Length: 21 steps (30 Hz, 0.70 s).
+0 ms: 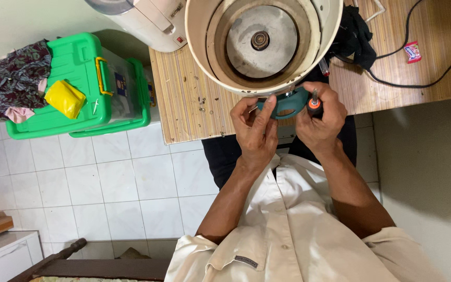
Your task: The person services a rice cooker on a wooden table, using a screwdriver to unscrew and detach the teal side handle and latch parts from the cooker body, working on the screws one at a time and setting removed pieces on the table.
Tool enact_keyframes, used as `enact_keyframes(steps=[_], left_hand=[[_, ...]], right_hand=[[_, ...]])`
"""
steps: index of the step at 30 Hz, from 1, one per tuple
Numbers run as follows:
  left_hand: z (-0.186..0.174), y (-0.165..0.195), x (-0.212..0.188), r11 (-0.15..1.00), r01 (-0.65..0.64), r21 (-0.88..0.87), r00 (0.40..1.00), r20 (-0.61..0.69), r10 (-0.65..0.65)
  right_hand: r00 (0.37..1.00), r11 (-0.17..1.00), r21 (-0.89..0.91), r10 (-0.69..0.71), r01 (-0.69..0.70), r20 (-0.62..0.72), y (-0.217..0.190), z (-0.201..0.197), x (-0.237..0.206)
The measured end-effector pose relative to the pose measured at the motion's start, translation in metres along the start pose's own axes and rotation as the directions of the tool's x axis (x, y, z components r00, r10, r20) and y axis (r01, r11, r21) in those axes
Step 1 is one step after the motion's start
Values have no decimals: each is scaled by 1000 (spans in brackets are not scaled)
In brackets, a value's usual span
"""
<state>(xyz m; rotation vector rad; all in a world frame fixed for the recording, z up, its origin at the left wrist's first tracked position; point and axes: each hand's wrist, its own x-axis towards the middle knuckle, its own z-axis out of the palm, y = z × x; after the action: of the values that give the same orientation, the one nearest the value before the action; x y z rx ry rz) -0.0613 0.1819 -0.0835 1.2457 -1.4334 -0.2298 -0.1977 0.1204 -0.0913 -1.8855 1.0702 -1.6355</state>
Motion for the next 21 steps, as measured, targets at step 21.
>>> enact_keyframes(steps=[21], left_hand=[[2,1,14,996,77,47,985,-157,-69]], right_hand=[[973,995,93,-5,-17,232,-12,-12,46]])
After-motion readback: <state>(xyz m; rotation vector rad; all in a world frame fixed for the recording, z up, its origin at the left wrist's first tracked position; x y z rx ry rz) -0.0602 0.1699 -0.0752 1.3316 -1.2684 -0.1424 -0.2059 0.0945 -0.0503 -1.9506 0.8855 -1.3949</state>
